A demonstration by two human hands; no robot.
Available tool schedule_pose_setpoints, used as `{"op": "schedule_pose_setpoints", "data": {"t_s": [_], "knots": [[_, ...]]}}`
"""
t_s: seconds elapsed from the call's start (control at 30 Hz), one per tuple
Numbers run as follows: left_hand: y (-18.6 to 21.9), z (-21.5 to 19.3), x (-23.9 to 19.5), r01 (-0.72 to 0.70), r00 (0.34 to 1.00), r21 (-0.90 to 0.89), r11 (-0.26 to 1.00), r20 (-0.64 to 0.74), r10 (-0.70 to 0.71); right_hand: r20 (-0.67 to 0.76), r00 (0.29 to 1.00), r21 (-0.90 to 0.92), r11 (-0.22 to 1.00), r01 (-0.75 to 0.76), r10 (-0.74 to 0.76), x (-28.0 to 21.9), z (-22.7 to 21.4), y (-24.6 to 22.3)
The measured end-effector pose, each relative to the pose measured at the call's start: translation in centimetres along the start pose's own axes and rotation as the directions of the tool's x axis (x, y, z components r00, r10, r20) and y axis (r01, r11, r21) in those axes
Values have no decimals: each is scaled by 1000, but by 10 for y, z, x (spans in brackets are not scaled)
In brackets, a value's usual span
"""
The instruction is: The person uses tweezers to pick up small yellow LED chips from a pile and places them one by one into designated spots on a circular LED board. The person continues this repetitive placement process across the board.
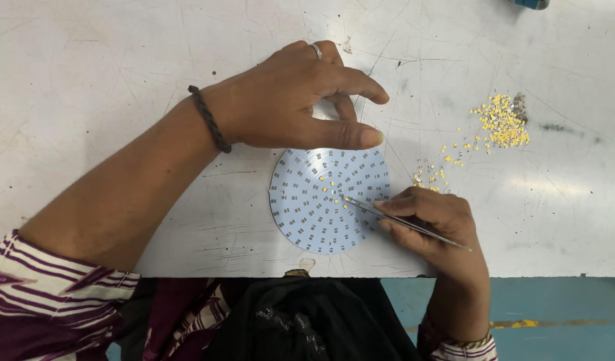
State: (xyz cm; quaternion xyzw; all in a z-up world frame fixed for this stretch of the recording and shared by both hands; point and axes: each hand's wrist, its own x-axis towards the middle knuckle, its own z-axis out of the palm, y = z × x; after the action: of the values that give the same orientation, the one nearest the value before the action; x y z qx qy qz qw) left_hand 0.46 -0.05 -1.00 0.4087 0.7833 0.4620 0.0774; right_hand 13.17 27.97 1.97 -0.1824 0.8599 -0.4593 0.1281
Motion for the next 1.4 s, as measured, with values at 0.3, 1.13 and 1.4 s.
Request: {"op": "schedule_pose_setpoints", "data": {"t_s": [0.3, 1.13, 1.4], "knots": [[-2, 3, 1, -11, 1000, 19, 1000, -24, 12, 70, 996, -53, 997, 51, -47, 14, -2, -9], [6, -6, 6, 41, 998, -47, 998, 52, -38, -695, 654, 109, 943, -313, 298, -34, 27, 6], [4, -3, 5, 51, 998, -36, 998, 48, -49, -680, 661, 120, 938, -326, 317, -35, 27, 9]]}}
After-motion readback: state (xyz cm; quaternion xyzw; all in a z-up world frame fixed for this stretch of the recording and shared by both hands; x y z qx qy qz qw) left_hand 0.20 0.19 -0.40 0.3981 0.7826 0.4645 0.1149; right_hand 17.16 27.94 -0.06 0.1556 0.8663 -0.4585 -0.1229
